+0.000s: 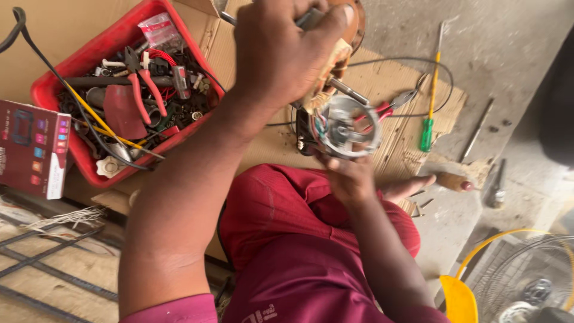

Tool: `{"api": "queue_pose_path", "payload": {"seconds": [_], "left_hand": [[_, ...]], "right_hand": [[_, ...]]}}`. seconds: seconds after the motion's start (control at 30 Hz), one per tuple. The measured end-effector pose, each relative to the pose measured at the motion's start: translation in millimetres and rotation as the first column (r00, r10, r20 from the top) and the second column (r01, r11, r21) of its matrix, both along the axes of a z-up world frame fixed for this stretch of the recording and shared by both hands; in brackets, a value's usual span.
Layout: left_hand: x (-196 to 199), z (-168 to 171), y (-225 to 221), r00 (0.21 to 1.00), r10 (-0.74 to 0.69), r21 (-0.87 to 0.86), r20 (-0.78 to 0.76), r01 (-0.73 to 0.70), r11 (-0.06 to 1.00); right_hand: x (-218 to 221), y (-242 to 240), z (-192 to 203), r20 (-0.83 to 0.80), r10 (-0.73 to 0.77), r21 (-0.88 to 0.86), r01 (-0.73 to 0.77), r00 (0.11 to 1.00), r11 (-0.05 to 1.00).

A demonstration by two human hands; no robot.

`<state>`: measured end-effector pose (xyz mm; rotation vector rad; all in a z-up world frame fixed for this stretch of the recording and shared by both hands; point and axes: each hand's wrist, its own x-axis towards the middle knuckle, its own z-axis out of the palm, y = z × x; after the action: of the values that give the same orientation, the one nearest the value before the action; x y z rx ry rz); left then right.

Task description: The person disassembles a small electrical motor, removes the rotor, and uses a screwdriver to adjust internal components. They then reassemble the motor, insert the rotor, and use a power tool to tighten the casing.

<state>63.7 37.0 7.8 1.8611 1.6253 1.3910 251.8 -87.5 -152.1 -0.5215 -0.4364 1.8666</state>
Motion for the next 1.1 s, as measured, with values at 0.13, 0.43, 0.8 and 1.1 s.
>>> {"api": "queue_pose_path", "payload": {"seconds": [0.13,0.43,0.8,1.1], "left_hand": [[11.2,-3.5,1.8,0.999,0.039,0.201,-0.001,-0.038,0.979],[23.4,-8.1,3.1,0.997,0.071,0.059,-0.004,-0.071,0.996],[30.0,-13.7,6.7,0.991,0.125,0.109,-0.036,-0.121,0.987],[33.3,-9.3,1.0,0.997,0.081,0.079,0.001,-0.081,0.994]], "right_hand": [[41.1,12.3,42.3,0.326,-0.192,0.252,0.111,0.926,0.961],[51.6,30.6,118.2,0.672,-0.453,0.583,-0.042,0.585,0.811],[53.3,38.3,146.6,0.792,-0.544,0.602,-0.211,0.276,0.770],[45.9,38.9,146.5,0.770,-0.606,0.637,-0.281,0.201,0.717]]}}
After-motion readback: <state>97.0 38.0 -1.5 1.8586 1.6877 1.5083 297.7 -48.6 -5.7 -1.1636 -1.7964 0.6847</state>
